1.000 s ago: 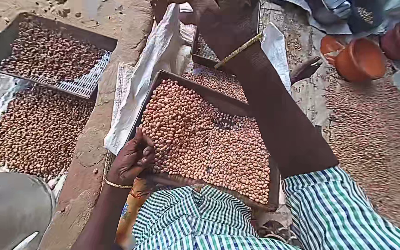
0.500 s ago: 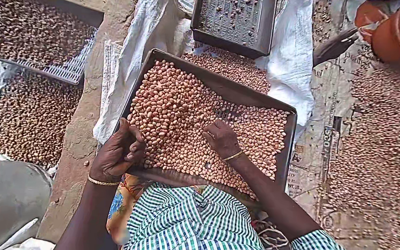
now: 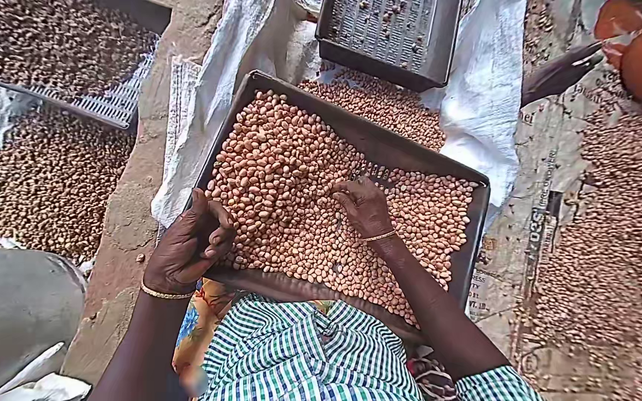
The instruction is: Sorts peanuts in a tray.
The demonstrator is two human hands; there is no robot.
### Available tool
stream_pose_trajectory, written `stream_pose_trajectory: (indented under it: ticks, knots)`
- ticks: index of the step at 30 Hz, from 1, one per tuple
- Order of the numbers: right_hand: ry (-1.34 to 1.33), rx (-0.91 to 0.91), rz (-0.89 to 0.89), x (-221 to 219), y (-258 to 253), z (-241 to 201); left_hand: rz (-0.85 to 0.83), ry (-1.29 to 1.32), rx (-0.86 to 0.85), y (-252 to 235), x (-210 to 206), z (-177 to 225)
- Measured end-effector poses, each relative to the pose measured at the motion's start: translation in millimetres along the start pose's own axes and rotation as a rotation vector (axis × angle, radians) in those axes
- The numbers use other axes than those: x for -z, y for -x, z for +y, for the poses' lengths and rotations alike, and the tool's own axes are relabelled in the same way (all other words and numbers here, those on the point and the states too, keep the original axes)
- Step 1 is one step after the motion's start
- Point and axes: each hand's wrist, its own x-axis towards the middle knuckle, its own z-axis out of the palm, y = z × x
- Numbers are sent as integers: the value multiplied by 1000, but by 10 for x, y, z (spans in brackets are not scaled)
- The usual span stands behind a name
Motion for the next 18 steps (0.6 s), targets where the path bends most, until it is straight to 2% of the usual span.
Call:
stream_pose_trajectory:
  ticks: [6, 11, 12, 13, 15, 16, 17, 18]
  knots:
    - [63, -95, -259, 158, -74, -84, 12, -11, -4, 0, -6, -4]
    - [75, -168, -316, 119, -163, -113, 20, -32, -17, 3, -12, -6]
    - [-5, -174, -256, 125, -152, -71, 10, -33, -18, 0, -7, -6]
    - [-197, -194, -169, 131, -119, 9, -6, -26, -21, -4, 4, -7]
    - [-873, -254, -24, 128, -58, 148, -17, -32, -36, -1, 16, -3]
    - [-1102, -274, -18, 132, -29, 190, -13, -41, -39, 9, 18, -1]
    - [-1180, -269, -42, 135, 5, 234, -9, -55, -38, 12, 14, -4]
    - [-1125, -256, -62, 136, 28, 260, -12, -63, -32, 3, 7, -6]
